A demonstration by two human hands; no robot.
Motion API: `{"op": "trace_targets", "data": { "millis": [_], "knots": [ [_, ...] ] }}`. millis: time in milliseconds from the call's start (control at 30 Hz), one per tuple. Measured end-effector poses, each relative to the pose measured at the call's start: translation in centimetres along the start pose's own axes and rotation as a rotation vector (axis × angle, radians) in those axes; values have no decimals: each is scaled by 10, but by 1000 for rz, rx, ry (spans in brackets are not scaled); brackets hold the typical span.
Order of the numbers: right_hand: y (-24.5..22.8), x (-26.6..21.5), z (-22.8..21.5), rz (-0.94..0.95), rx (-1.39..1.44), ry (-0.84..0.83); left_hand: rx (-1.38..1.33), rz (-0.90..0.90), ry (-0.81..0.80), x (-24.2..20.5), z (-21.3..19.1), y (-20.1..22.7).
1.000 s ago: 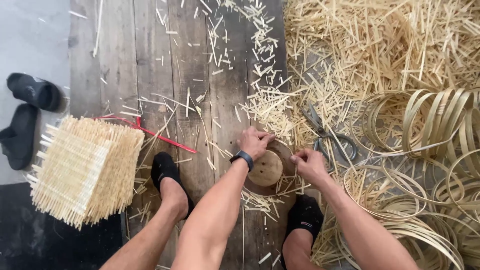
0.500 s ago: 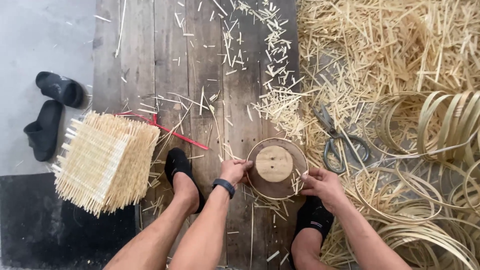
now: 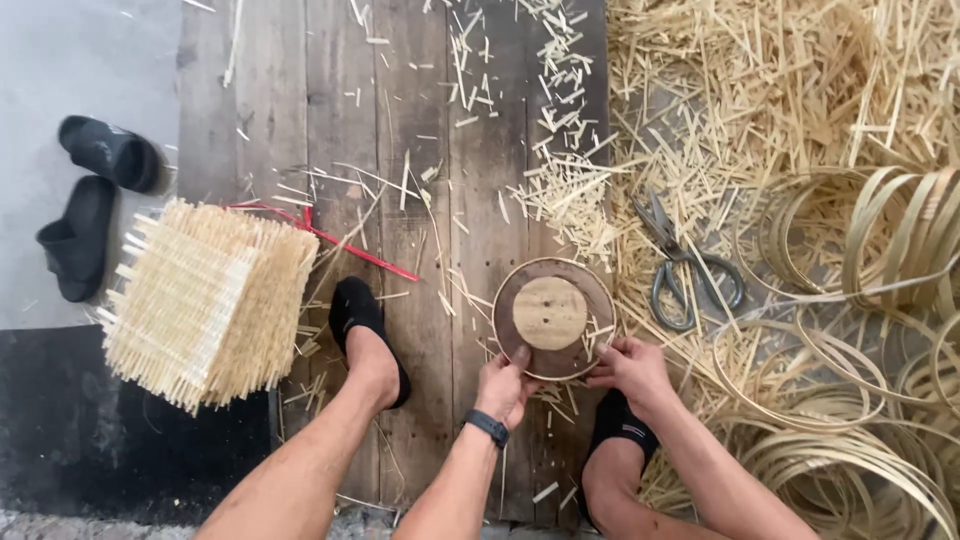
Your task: Weaving and trimming bamboo strips to form small circular trays or baskets.
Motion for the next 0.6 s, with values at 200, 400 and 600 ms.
{"op": "trace_targets", "data": {
  "millis": [200, 400, 600],
  "knots": [
    [3, 2, -4, -44, 46, -30, 171, 131, 122, 20, -26, 3],
    [-88, -61, 39, -357, -408, -59, 1157, 466, 106, -51, 15, 136],
    [-92, -51, 77, -433, -337, -93, 918, 926, 133, -126, 105, 165]
  ]
}}
Point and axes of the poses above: each hand's wrist, its own x-axis towards the middle knuckle, its own z-axis out of the palm, y = z × x, the point moved 9 cm from there along x, towards the middle knuckle, and after that the axes turned 13 degrees about x, right-handed, at the moved point
